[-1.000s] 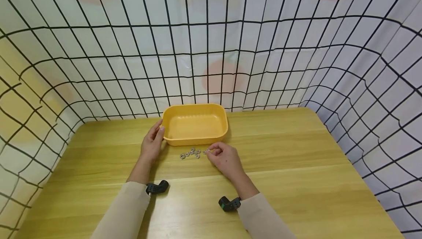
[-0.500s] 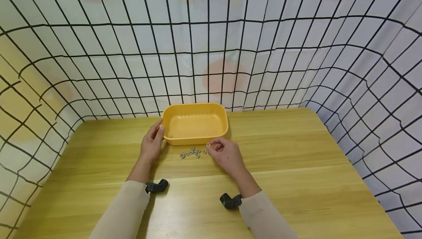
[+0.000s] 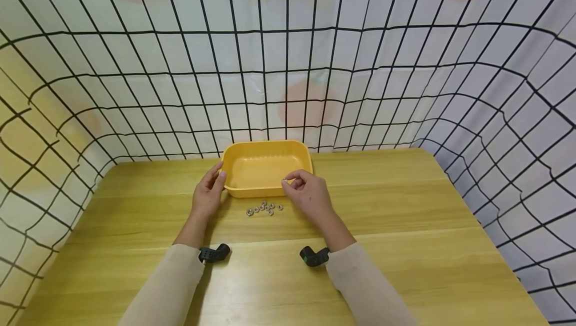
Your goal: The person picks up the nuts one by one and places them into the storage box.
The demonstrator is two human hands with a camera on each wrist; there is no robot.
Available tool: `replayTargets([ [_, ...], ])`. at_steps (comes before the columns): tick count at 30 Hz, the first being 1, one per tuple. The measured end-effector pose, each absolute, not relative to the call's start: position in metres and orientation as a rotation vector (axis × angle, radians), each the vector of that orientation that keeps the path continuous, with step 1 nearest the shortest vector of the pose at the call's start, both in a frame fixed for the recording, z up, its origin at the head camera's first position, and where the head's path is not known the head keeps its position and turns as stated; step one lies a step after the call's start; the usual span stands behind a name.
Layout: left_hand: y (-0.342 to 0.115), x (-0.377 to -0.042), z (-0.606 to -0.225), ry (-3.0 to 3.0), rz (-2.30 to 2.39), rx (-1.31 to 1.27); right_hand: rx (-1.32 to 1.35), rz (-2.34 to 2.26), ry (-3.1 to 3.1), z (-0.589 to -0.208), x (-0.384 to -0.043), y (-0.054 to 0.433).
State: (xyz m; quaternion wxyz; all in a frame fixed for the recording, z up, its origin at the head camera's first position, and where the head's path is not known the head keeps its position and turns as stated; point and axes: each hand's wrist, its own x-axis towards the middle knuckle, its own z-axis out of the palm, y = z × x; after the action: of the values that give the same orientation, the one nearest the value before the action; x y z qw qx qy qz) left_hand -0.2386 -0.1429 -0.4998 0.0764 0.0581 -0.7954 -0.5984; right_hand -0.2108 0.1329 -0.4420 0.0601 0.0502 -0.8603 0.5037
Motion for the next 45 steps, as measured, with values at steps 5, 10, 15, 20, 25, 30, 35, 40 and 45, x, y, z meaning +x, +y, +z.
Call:
replayTargets([
  [5,-0.145,-0.239,-0.5,-2.39,-1.838,0.182,0.181,1.439,-2.629,-0.437,-0.223,0.131],
  [10,-0.146,-0.238,-0.5,-2.394,-1.845,0.186,0.215,1.413,-2.664,-0.433,-0.235,0.127],
  [15,-0.147,-0.24,-0.5,-2.376,-1.86,0.18,0.211,1.407,-2.712,-0.429,-0.246,0.121],
  [20,-0.148,-0.24,-0.501,-2.362,-1.861,0.184,0.228,1.401,-2.717,-0.428,-0.258,0.114],
  [25,-0.148,-0.24,-0.502,-2.371,-1.86,0.189,0.21,1.424,-2.746,-0.43,-0.268,0.106],
  [30,-0.147,-0.24,-0.503,-2.364,-1.869,0.185,0.196,1.387,-2.799,-0.435,-0.276,0.099],
  [35,-0.146,-0.24,-0.503,-2.349,-1.875,0.179,0.185,1.3,-2.844,-0.437,-0.284,0.096],
  [40,-0.146,-0.239,-0.503,-2.356,-1.85,0.18,0.189,1.261,-2.851,-0.436,-0.29,0.094],
  [45,-0.146,-0.239,-0.503,-2.363,-1.832,0.169,0.184,1.234,-2.871,-0.438,-0.293,0.094],
])
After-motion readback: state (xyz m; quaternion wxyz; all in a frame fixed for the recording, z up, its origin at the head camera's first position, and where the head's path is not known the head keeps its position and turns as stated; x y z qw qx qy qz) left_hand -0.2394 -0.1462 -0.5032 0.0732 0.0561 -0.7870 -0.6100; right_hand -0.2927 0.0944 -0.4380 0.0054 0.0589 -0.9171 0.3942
